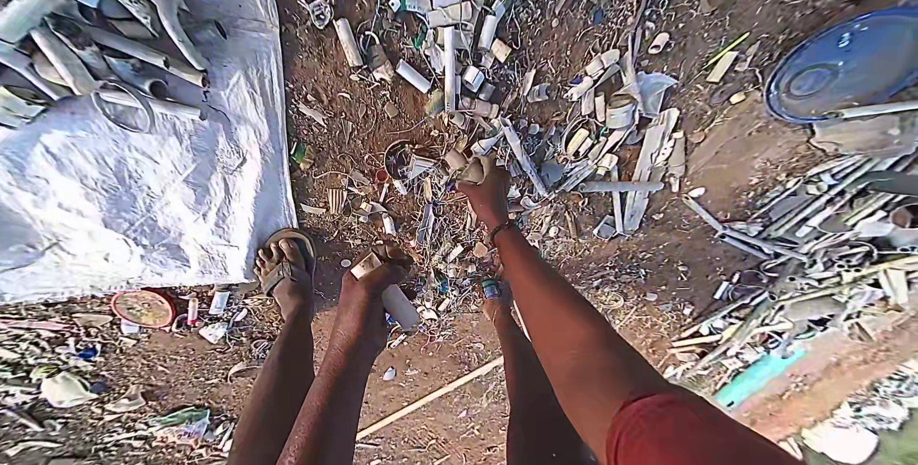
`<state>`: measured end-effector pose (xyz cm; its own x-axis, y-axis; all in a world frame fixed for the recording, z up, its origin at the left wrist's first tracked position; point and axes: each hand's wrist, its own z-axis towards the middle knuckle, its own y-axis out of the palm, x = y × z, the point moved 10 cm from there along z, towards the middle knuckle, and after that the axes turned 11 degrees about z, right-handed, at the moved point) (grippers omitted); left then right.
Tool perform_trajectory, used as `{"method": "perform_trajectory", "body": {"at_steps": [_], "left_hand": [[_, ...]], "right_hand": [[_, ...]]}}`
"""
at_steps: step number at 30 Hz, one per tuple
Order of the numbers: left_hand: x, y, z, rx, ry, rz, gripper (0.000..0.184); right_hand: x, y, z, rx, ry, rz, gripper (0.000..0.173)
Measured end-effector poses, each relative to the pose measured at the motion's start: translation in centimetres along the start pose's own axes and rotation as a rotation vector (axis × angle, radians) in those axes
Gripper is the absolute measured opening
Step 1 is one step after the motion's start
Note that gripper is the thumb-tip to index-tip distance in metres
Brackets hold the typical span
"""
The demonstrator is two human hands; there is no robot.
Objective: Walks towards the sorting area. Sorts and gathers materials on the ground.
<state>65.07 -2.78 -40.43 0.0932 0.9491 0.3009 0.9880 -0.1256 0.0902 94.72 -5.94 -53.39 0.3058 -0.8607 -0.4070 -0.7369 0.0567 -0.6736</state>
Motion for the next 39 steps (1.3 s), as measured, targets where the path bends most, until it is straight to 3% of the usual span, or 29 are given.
{"method": "perform_trajectory", "body": {"at_steps": [4, 6, 11, 18, 20, 23, 25, 27, 28, 29, 31, 33, 35, 37, 39], "left_hand": [[0.8, -0.7, -0.2, 0.035, 0.002, -0.011, 0.015], [0.9, -1.0, -0.1, 0.042, 0.004, -0.019, 0.014], [1.8, -3.0, 0.0, 0.118, 0.059, -0.060, 0.015], [5.1, -6.1, -0.1, 0.161, 0.200, -0.097, 0.029], [6.3, -7.0, -0.5, 0.171, 0.215, 0.001, 0.038], [8.2, -9.4, -0.2, 0.271, 0.295, 0.371, 0.071], [9.7, -11.1, -0.6, 0.445, 0.362, 0.618, 0.092], [11.9, -12.9, -1.5, 0.636, 0.411, 0.753, 0.102], [12.9, -13.7, -1.9, 0.693, 0.446, 0.751, 0.108], [13.8, -14.5, -2.3, 0.733, 0.489, 0.714, 0.111], [14.8, -15.8, -2.5, 0.737, 0.531, 0.568, 0.108], [15.0, -17.0, -2.2, 0.706, 0.548, 0.392, 0.098], [14.7, -17.8, -1.9, 0.685, 0.537, 0.291, 0.091], [14.4, -17.9, -1.8, 0.662, 0.532, 0.281, 0.080], [13.9, -16.9, -1.5, 0.627, 0.539, 0.292, 0.075]], "right_hand": [[2.4, 0.1, -2.9, -0.134, 0.139, 0.656, 0.067], [1.7, 1.5, -5.1, -0.275, 0.264, 0.948, 0.056], [-3.7, 6.6, -10.2, -0.719, 0.419, 1.346, 0.072], [-13.8, 11.7, -19.4, -1.102, 0.378, 1.592, 0.058], [-15.4, 13.0, -20.4, -1.099, 0.385, 1.640, 0.058], [-19.6, 15.2, -20.7, -1.046, 0.383, 1.756, 0.051], [-22.9, 16.0, -20.6, -0.999, 0.313, 1.725, 0.042], [-26.6, 16.8, -20.5, -0.912, 0.250, 1.693, 0.014], [-28.6, 17.0, -20.4, -0.867, 0.193, 1.691, 0.011], [-30.4, 17.3, -20.3, -0.827, 0.169, 1.662, 0.022], [-33.5, 19.3, -19.5, -0.850, 0.149, 1.596, 0.025], [-36.8, 23.0, -18.0, -1.044, 0.123, 1.612, 0.024], [-40.8, 26.7, -15.8, -1.018, 0.317, 1.696, 0.028], [-44.5, 29.9, -12.5, -1.004, 0.313, 1.718, 0.041], [-46.2, 30.8, -9.6, -0.942, 0.290, 1.549, 0.046]]}}
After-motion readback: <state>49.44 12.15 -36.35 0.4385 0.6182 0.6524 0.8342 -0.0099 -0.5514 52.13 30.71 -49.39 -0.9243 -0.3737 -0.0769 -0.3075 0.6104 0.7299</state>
